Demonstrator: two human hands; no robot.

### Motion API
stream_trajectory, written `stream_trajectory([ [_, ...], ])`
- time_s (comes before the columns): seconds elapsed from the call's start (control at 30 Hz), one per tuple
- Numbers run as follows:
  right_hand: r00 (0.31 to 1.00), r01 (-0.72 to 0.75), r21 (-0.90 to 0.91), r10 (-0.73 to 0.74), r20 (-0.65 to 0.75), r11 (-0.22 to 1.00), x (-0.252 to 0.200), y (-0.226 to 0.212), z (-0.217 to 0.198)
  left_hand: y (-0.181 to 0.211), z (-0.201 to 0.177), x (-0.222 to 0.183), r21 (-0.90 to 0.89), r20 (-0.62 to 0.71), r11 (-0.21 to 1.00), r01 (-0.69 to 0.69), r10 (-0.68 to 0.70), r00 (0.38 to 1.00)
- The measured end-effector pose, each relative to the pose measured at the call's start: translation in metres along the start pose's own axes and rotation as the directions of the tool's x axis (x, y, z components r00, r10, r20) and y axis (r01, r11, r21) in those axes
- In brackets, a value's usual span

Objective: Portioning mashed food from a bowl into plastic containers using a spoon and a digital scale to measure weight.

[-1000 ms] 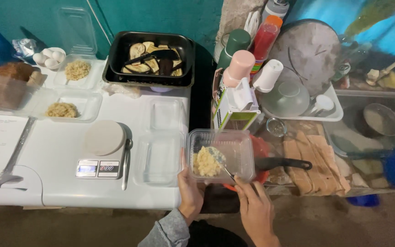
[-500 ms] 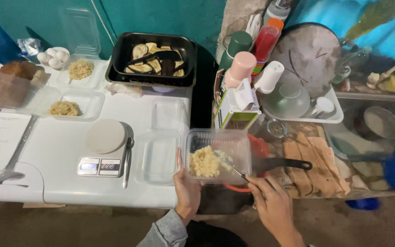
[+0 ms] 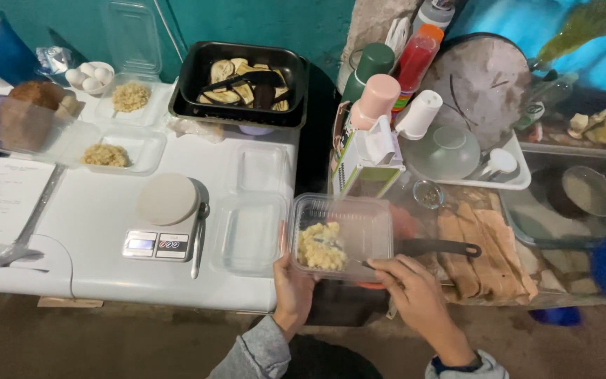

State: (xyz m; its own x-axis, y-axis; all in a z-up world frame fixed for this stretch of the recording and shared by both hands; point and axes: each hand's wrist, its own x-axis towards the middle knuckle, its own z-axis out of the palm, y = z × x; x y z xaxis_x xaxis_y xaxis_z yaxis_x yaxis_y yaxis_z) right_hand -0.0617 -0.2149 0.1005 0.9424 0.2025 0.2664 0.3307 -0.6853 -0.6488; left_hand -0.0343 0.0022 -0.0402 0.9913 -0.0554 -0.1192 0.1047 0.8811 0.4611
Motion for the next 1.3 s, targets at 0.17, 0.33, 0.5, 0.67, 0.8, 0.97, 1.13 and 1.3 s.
stream_trajectory([
  [0.17, 1.0, -0.023, -0.046, 0.024, 0.02, 0.999, 0.003, 0.003, -0.002, 0.004, 0.004, 0.001, 0.004, -0.075, 0.999, 0.05, -0.049, 0.996],
  [0.33, 0.995, -0.072, 0.034, 0.069, 0.069, 0.997, 0.011, -0.002, -0.005, 0.016, 0.022, -0.004, 0.098, -0.134, 0.993, 0.071, -0.057, 0.989],
  [0.5, 0.988, 0.142, 0.0, -0.141, 0.068, 0.99, 0.015, -0.009, -0.004, 0.037, 0.055, -0.02, 0.052, -0.105, 0.999, 0.009, -0.003, 0.994],
  [0.67, 0.983, 0.179, -0.13, -0.182, -0.008, 0.975, 0.017, -0.023, 0.009, 0.058, 0.069, -0.018, 0.116, -0.117, 0.993, -0.023, 0.037, 0.992],
  [0.8, 0.972, 0.208, -0.111, -0.218, -0.087, 0.972, 0.006, -0.035, 0.031, 0.056, 0.042, -0.027, 0.094, -0.082, 0.987, -0.127, 0.135, 0.987],
  [0.97, 0.946, 0.246, -0.213, -0.282, -0.16, 0.946, -0.001, -0.049, 0.081, 0.072, 0.029, -0.031, 0.101, -0.159, 0.972, -0.212, 0.226, 0.961],
  [1.13, 0.955, 0.252, -0.179, -0.274, -0.114, 0.951, 0.011, -0.076, 0.121, 0.125, 0.052, -0.034, 0.147, -0.262, 0.961, -0.236, 0.268, 0.927],
  [1.3, 0.974, 0.159, -0.108, -0.174, -0.146, 0.981, 0.047, -0.116, 0.152, 0.16, 0.007, -0.008, 0.109, -0.264, 0.964, -0.242, 0.263, 0.928],
])
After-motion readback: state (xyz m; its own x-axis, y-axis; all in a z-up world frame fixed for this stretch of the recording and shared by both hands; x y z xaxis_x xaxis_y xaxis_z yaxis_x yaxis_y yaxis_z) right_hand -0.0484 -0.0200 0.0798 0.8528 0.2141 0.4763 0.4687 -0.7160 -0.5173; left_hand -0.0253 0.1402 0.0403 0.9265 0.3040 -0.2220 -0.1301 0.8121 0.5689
